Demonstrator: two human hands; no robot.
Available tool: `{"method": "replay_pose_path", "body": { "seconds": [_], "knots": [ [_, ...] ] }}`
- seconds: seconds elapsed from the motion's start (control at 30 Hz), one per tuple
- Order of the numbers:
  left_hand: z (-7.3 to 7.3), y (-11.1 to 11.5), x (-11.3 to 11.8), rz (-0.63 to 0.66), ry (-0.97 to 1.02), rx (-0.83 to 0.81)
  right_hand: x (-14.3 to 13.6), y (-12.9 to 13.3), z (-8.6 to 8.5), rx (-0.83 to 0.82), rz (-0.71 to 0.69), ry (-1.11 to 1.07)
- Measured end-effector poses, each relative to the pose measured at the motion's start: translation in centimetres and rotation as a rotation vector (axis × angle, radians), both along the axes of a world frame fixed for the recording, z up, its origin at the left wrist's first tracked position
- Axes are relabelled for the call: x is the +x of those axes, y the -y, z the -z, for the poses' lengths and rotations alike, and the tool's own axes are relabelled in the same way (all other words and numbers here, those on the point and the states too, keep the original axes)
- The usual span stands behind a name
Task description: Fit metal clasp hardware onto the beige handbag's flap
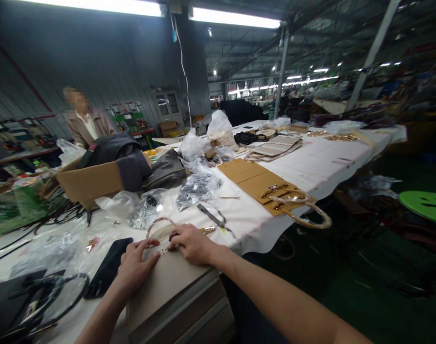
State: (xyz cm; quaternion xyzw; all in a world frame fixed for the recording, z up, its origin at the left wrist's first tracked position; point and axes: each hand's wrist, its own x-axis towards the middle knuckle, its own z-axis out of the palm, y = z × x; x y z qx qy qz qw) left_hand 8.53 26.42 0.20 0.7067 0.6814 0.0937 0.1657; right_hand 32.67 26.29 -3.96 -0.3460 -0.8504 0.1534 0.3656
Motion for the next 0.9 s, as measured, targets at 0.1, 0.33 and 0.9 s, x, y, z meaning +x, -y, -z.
{"method": "replay_pose_path", "body": {
  "seconds": [0.1, 0.33, 0.9],
  "knots": [
    [-0.3, 0.0, 0.2, -0.016, -0.002, 0.001, 0.0, 0.0, -0.1, -0.014, -0.002, -0.002],
    [-0.6, 0.8, 0.8, -0.043, 0.021, 0.034, -0.1, 0.2, -0.1, -0.02, 0.009, -0.025],
    [-2.2, 0.6, 1.4, -0.086, 0.02, -0.026, 1.4, -5.9, -5.2, -0.018, 0.076, -0.049]
  ]
}}
